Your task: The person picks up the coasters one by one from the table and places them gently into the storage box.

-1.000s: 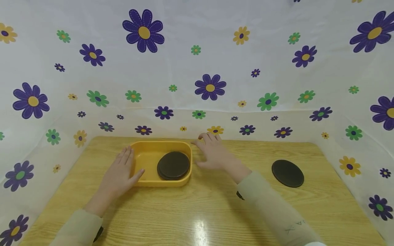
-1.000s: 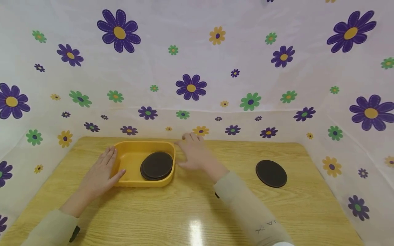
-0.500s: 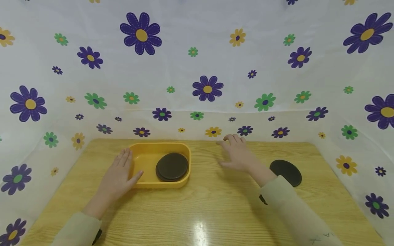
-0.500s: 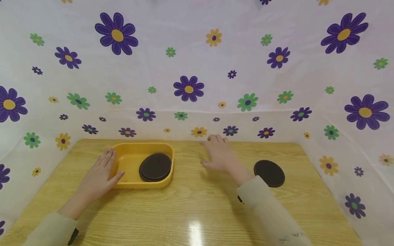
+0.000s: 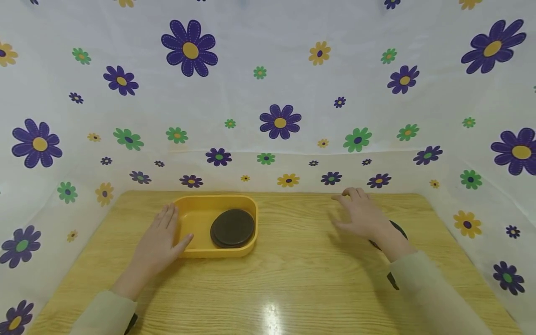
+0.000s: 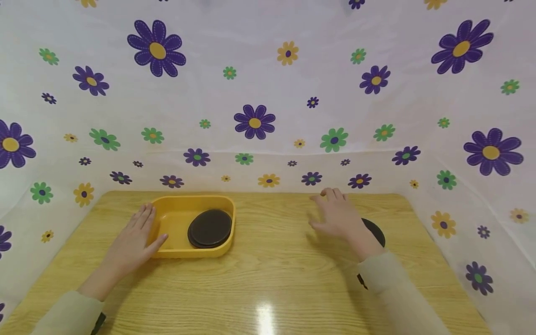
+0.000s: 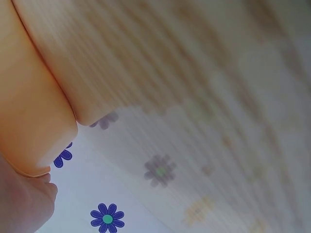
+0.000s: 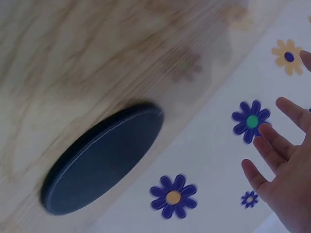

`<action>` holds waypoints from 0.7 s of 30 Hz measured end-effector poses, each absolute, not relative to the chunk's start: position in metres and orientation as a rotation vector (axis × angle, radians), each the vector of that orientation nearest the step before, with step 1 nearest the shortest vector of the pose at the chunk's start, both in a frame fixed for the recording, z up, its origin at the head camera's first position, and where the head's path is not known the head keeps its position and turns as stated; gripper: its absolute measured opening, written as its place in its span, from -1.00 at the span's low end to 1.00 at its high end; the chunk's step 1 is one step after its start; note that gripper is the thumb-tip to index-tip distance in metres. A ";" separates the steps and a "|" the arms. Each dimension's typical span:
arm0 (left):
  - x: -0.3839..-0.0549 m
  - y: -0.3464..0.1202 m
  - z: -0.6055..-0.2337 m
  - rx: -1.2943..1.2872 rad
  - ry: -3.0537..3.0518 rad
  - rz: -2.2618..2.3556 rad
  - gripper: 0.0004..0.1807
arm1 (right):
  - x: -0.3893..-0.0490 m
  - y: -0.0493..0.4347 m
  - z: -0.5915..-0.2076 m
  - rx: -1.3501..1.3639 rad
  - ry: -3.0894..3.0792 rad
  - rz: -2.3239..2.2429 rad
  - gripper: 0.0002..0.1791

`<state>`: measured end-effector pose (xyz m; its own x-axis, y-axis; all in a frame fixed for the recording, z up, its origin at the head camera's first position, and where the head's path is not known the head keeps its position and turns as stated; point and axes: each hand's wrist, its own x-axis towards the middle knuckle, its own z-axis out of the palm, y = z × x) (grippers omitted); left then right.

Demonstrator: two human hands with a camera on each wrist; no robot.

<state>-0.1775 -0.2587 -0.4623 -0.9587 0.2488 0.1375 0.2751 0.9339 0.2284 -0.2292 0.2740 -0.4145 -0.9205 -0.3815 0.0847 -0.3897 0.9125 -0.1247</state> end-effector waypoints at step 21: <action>-0.177 -0.259 -0.464 -0.404 -2.976 -0.363 0.02 | -0.205 0.361 -0.441 0.434 -3.007 0.154 -0.26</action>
<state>-0.1775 -0.2593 -0.4637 -0.9577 0.2480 0.1462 0.2759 0.9357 0.2199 -0.2051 0.3614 -0.4410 -0.9545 -0.2761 0.1124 -0.2861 0.9544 -0.0855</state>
